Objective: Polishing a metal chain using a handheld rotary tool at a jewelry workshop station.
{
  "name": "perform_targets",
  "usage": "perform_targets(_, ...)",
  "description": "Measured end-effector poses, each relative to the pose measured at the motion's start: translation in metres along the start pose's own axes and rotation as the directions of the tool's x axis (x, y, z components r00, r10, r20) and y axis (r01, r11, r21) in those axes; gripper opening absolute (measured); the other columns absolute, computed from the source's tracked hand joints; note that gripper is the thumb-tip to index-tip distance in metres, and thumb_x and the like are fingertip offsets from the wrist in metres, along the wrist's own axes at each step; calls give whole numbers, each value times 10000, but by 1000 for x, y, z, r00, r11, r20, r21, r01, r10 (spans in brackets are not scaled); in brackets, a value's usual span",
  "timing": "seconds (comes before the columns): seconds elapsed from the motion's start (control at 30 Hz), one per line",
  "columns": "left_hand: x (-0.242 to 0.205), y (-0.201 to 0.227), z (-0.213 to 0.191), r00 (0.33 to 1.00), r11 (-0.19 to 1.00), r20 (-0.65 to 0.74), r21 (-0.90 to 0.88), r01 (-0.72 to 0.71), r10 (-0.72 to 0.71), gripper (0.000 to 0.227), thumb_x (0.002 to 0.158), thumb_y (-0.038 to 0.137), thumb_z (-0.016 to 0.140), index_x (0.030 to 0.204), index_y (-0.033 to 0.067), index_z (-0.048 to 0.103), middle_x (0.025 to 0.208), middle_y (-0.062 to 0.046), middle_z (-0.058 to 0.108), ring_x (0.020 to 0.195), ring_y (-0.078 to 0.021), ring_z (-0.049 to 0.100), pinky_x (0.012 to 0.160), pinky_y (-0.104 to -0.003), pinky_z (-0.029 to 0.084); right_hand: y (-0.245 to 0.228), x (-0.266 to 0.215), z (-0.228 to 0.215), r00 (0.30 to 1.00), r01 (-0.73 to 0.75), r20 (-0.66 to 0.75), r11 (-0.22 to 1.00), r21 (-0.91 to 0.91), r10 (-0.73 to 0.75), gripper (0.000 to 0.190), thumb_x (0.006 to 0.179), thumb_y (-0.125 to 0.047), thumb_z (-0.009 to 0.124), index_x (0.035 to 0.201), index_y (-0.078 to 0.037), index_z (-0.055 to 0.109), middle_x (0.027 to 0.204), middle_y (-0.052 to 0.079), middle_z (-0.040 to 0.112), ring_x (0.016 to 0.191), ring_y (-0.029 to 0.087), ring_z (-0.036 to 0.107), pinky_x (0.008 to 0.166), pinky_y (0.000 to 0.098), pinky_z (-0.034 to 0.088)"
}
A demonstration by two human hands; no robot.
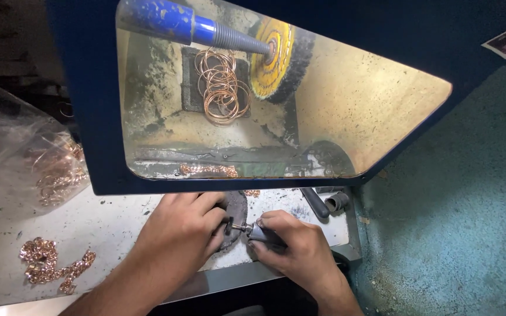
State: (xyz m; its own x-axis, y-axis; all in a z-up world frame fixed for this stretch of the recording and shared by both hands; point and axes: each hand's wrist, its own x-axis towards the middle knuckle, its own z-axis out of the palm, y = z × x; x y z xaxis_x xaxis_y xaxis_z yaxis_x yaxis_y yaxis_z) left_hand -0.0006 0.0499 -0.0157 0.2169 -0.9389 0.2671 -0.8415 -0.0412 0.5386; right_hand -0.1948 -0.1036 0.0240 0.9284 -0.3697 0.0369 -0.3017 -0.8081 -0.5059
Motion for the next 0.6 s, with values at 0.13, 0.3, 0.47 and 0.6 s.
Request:
perform_targets(0.13,0,1,-1,1000,1000,12,-2,5,-5,168,780,204,774,931,133,760,1213,-7,697,1005,-270,649,797,-453,477,0,0,0,1000,13,1,1000,-13,-13,374,796,-224,840,1074,-146,601,1078,-19,739,741,151,714,614,275,548)
perform_targets(0.3,1,0,2,1000,1000,2,-3,3,-3,167,784,208,769,928,123,757,1203,-10,699,979,-276,657,775,-459,477,0,-1,0,1000,14,-12,1000,-11,-14,366,794,-228,834,1079,-156,616,1105,-17,752,811,148,749,674,267,567)
perform_targets(0.47,1,1,2,1000,1000,17,-11,22,-22,161,780,195,773,926,128,771,1195,0,710,968,-280,660,769,-465,481,2,-3,2,996,69,-52,997,-45,-72,378,810,-255,838,1109,-145,635,1142,19,755,902,172,777,716,283,604)
perform_targets(0.6,1,0,4,1000,1000,-23,9,21,-21,159,757,227,782,900,160,758,1194,27,715,984,-263,652,781,-444,472,3,-3,3,993,92,-65,995,-43,-95,372,831,-294,832,1088,-151,603,1109,9,757,862,161,770,646,285,590)
